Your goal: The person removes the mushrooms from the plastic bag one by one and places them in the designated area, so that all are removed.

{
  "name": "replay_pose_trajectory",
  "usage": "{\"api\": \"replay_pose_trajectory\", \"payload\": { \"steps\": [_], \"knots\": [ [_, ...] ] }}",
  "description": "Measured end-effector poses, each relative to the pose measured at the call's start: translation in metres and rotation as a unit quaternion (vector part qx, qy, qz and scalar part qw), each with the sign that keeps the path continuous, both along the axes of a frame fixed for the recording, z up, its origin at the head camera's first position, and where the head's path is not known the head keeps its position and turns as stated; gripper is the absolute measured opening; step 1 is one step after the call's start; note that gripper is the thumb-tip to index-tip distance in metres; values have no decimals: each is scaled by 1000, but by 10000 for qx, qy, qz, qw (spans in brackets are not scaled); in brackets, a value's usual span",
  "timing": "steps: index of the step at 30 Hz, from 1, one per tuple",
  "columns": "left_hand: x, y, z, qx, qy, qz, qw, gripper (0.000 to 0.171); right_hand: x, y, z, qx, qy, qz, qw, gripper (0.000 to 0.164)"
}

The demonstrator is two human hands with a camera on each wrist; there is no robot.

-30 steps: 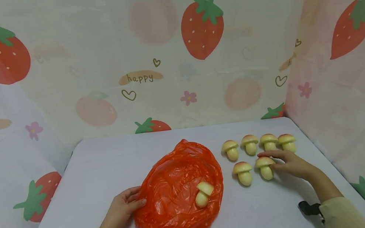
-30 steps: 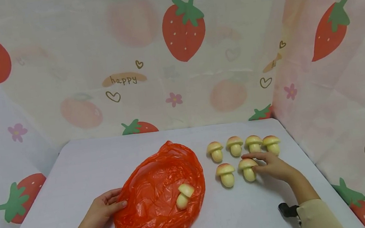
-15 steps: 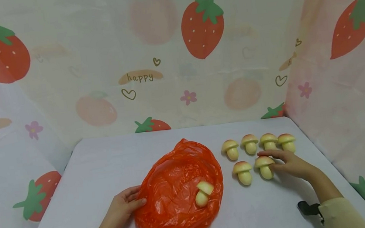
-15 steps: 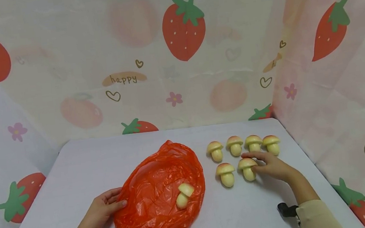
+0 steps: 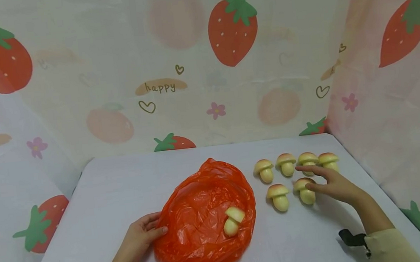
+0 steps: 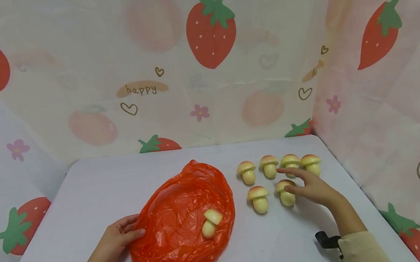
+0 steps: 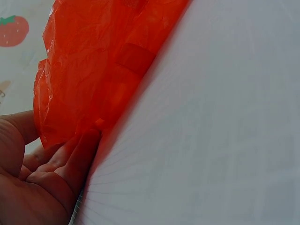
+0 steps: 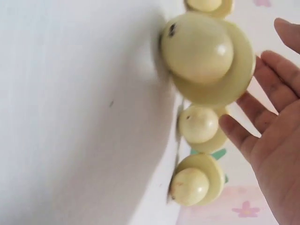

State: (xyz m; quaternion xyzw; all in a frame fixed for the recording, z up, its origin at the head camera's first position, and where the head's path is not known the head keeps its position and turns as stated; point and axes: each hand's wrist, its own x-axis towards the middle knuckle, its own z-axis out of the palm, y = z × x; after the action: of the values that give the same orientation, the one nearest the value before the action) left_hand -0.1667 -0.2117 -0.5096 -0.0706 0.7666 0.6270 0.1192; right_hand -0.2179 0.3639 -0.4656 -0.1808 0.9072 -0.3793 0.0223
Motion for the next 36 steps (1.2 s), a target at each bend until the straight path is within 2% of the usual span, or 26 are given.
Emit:
{"api": "replay_pose_trajectory", "payload": {
  "steps": [5,13,20,29,36],
  "knots": [
    [-1,-1,0,10,35,-43,10000,60,3,-13,11,-64,313,-172,9993,52],
    [-2,-1,-1,84,43,-56,9999,60,10,-35,28,-128,443,-490,9977,54],
    [0,-1,0,21,19,-36,10000,59,17,-59,38,-447,750,-698,9937,53],
    [1,-1,0,77,37,-51,10000,59,27,-97,51,-678,1067,-780,9889,54],
    [1,-1,0,32,62,-59,10000,60,29,-126,55,-838,1200,-545,9877,54]
  ]
}}
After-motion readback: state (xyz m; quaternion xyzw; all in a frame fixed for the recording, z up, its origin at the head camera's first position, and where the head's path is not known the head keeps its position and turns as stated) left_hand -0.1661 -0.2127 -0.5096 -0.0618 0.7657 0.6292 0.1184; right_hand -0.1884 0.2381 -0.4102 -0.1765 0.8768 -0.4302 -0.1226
